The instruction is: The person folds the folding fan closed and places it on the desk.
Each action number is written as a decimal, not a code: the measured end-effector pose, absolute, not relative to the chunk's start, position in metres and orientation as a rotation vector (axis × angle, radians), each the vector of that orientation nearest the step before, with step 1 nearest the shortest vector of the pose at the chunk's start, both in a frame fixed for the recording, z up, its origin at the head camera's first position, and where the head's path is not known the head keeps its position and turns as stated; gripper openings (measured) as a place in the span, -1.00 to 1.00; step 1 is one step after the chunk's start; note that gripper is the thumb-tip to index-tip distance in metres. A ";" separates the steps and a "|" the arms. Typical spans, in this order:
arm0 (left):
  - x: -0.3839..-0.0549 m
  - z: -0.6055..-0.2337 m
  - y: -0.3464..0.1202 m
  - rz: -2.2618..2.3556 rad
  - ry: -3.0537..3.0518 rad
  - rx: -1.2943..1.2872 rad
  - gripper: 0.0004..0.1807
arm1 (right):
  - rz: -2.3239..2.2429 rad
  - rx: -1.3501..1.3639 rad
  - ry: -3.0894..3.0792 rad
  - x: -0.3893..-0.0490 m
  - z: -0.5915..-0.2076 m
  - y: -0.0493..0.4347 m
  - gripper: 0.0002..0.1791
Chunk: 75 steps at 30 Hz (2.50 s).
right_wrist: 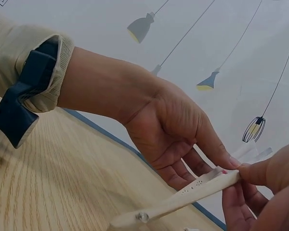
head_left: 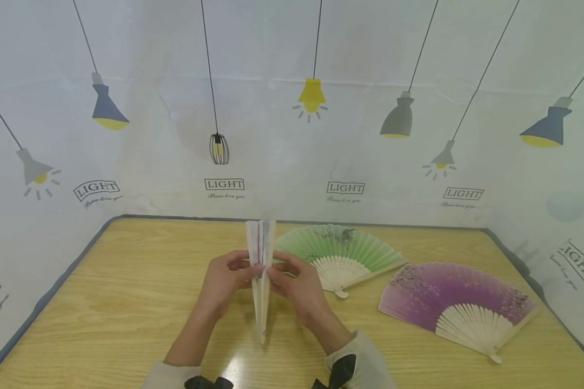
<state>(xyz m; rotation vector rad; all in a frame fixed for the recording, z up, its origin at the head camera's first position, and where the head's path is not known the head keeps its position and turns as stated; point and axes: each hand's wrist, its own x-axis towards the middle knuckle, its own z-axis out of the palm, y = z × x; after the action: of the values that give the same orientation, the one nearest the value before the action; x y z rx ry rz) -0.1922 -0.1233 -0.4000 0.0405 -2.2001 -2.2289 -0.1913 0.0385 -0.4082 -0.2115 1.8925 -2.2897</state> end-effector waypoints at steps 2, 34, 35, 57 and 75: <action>-0.193 -0.401 -0.123 -2.236 -2.193 0.041 -0.68 | -2.293 -0.217 1.897 -0.192 -0.409 0.039 -0.59; -0.192 -0.400 -0.122 -2.238 -2.222 -0.024 -0.77 | -2.248 -0.209 1.963 -0.193 -0.408 0.039 -0.60; -0.192 -0.400 -0.122 -2.238 -2.222 -0.019 -0.77 | -2.253 -0.218 1.954 -0.193 -0.408 0.039 -0.60; -0.191 -0.398 -0.127 -2.196 -2.219 0.045 -0.70 | -2.319 -0.323 1.976 -0.191 -0.410 0.033 -0.52; -0.199 -0.400 -0.200 -1.945 -2.371 0.230 -0.62 | -2.276 -0.332 1.850 -0.196 -0.431 -0.043 -0.65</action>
<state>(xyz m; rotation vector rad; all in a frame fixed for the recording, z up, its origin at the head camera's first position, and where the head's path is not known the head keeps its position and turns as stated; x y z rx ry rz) -0.1992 -0.2001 -0.4001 0.2302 -2.3713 -1.9453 -0.1957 -0.0427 -0.4308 -0.3325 1.8499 -2.2758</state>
